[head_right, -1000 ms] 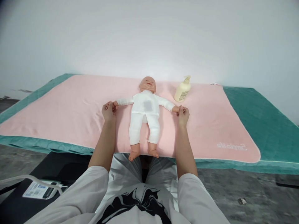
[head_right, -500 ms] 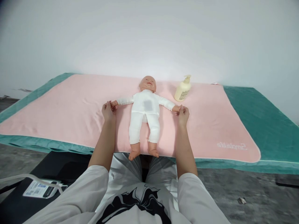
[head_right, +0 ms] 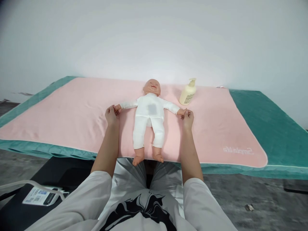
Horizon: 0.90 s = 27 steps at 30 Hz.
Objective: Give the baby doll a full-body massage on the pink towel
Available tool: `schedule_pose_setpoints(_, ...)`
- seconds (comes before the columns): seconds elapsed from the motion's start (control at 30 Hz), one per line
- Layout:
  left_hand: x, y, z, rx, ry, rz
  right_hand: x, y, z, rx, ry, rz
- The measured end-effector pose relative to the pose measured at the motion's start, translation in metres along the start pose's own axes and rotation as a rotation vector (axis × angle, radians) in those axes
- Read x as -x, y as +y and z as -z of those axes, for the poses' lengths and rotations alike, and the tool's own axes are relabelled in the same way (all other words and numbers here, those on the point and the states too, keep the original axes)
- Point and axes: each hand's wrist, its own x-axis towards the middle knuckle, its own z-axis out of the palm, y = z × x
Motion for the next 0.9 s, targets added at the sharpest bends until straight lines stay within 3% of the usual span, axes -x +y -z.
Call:
schedule_pose_setpoints(0.13,-0.001,-0.002,-0.001,-0.013,0.015,-0.013,-0.003,0.001,-0.001,0.001,-0.005,-0.016)
schedule_pose_setpoints(0.3,0.001,-0.002,0.001,-0.182,0.062,-0.027,-0.006,0.003,-0.002,0.027,0.024,-0.010)
schedule_pose_setpoints(0.5,0.022,0.004,0.014,-0.286,0.057,-0.115,-0.006,0.004,-0.005,0.053,0.048,-0.013)
schedule_pose_setpoints(0.6,0.047,0.007,0.027,-0.320,0.043,-0.213,-0.005,0.003,-0.005,0.043,0.046,0.006)
schedule_pose_setpoints(0.73,0.104,0.010,0.058,-0.340,-0.037,-0.404,-0.005,0.003,-0.005,0.029,0.044,0.002)
schedule_pose_setpoints(0.9,0.181,-0.002,0.110,-0.457,-0.072,-0.449,-0.005,0.003,-0.005,0.040,0.046,0.005)
